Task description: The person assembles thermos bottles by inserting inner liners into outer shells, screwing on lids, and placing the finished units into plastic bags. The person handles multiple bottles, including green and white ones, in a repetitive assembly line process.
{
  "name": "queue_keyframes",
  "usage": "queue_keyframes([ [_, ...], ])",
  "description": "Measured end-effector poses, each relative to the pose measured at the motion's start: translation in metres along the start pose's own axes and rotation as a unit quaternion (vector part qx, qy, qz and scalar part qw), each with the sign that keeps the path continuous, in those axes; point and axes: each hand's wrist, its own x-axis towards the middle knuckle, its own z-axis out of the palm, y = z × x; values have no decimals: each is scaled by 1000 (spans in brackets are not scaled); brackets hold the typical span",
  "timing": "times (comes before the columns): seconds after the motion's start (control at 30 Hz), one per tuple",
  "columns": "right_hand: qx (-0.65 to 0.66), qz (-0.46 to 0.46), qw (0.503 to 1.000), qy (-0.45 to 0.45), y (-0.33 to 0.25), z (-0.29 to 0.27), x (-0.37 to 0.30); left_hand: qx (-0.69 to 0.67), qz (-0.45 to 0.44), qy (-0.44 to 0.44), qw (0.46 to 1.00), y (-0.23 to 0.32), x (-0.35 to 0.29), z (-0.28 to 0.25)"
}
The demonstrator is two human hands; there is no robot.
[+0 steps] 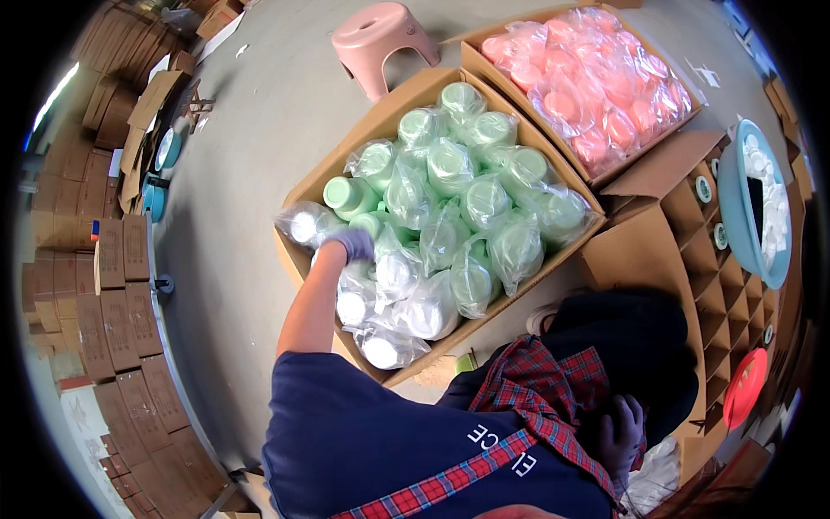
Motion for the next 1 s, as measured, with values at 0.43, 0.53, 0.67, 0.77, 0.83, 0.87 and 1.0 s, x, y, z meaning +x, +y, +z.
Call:
queue_keyframes([
  [0.43,-32,44,998,35,-18,-9,-10,135,-307,258,906,62,119,7],
  [0.53,-1,22,999,41,-11,-15,-12,137,-300,229,916,41,96,-31],
  [0.67,-5,-9,996,86,-13,-38,-5,167,-173,251,938,94,-56,-94],
  [0.77,12,-79,991,110,-33,-54,24,206,-39,414,886,149,-200,-110],
  [0.83,20,-141,984,110,-45,-66,39,268,205,593,731,203,-264,-105],
  [0.87,39,-158,980,119,-55,-74,45,286,245,584,719,237,-293,-100],
  [1.0,77,-231,943,227,-66,-130,38,229,623,455,593,390,-333,-62],
])
